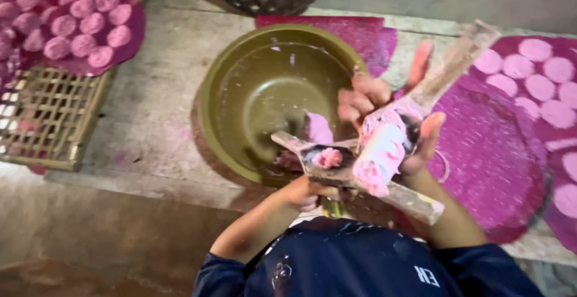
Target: The person scoops pink paste from a bowl using a wooden stick and fills a handheld metal mold. They press the mold onto a pink glittery mat to form circular items, then release and repeat the process. Finished circles accumulate on the mat and a nearby tray.
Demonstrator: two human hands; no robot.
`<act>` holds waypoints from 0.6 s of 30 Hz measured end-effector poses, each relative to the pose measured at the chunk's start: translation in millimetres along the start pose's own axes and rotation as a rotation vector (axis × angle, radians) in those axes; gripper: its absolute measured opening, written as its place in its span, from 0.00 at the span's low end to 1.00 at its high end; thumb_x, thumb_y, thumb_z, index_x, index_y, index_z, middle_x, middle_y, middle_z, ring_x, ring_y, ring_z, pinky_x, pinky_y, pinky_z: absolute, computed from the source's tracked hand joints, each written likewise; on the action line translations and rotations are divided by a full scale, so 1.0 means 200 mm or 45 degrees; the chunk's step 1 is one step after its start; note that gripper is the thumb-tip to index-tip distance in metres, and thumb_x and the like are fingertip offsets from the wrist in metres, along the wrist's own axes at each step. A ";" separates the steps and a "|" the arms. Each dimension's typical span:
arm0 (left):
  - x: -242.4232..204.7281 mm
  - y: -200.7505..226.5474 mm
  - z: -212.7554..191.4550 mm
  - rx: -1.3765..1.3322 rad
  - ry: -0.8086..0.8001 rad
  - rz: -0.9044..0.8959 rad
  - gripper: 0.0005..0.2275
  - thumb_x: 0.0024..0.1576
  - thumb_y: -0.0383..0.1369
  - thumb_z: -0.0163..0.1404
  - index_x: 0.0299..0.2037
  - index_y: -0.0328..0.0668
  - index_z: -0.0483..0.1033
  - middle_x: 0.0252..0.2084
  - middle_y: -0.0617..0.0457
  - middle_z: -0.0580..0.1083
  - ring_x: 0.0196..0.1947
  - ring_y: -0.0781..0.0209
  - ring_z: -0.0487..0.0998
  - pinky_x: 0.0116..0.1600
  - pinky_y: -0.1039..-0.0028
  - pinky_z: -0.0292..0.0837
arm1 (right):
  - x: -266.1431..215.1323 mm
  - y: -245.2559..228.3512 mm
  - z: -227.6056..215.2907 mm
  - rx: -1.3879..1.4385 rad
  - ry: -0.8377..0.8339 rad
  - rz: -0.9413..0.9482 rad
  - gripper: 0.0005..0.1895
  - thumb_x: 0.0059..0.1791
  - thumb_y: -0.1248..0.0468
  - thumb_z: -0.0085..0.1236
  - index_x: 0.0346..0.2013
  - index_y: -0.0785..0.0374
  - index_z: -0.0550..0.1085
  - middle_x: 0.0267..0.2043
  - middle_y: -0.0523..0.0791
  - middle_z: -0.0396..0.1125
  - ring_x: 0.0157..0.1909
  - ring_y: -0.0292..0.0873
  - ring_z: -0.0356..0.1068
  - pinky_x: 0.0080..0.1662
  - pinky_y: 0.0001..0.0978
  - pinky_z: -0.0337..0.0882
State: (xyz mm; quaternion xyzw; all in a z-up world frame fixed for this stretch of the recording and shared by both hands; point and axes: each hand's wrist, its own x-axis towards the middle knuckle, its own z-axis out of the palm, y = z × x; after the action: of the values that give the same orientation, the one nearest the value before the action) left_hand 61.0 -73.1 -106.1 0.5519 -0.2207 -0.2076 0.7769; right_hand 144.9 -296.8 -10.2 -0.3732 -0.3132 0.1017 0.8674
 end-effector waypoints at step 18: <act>0.41 0.19 0.92 0.776 -0.058 -0.208 0.22 0.47 0.47 0.63 0.47 0.47 0.76 0.38 0.54 0.79 0.37 0.61 0.81 0.43 0.72 0.78 | -0.77 -0.83 -0.19 -1.592 -0.531 -0.517 0.29 0.51 0.61 0.51 0.68 0.56 0.61 0.55 0.63 0.69 0.52 0.65 0.77 0.50 0.50 0.80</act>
State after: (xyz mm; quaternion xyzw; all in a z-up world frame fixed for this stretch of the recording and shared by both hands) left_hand 26.0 -250.0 -7.0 0.7704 -0.2450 -0.2057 0.5515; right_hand 38.3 -499.1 14.8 -0.7099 -0.5372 -0.1929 0.4127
